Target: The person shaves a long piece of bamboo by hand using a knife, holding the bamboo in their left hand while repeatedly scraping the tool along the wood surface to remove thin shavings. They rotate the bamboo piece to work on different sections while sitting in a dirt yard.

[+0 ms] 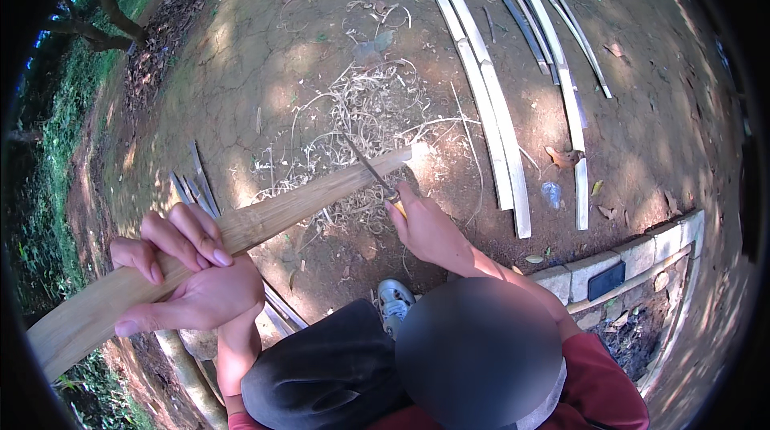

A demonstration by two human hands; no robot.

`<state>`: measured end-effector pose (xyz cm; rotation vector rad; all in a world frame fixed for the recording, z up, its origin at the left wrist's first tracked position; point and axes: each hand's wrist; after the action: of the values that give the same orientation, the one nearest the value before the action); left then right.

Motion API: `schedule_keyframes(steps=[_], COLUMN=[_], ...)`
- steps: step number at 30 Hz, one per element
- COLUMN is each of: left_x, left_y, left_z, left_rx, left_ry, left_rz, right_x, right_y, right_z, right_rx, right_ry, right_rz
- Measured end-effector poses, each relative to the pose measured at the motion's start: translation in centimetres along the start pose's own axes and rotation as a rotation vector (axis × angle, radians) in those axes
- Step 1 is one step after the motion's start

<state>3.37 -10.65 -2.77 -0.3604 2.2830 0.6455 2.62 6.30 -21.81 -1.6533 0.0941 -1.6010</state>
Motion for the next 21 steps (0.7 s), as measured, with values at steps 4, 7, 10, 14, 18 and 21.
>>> schedule_keyframes(steps=[4, 7, 10, 14, 18, 21], left_x=[0.4, 0.5, 0.2, 0.0, 0.7, 0.4], left_y=[0.8, 0.0, 0.1, 0.2, -0.2, 0.2], left_z=[0.4, 0.1, 0.1, 0.2, 0.2, 0.3], left_rx=[-0.003, 0.006, -0.006, 0.019, 0.047, 0.03], left_ry=[-0.022, -0.049, -0.061, -0.046, -0.056, -0.041], left_rz=[0.04, 0.076, -0.029, 0.05, 0.136, 0.085], right_x=[2.2, 2.0, 4.0, 5.4, 2.5, 0.4], right_y=[-1.1, -1.4, -3.5, -3.5, -1.6, -2.2], right_z=[0.5, 0.2, 0.8, 1.2, 0.6, 0.0], right_rx=[0.034, 0.026, 0.053, 0.061, 0.003, 0.05], right_ry=[-0.002, -0.029, -0.055, -0.128, -0.099, -0.006], right_rz=[-0.032, -0.007, -0.035, -0.027, 0.027, 0.092])
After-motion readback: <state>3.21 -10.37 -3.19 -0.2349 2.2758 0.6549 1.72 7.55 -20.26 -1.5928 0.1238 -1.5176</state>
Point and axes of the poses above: each hand's wrist, its own z-axis away from the middle knuckle, its own y-axis out of the palm, x = y × z, and after that the axes turned 10 degrees about z, right-handed
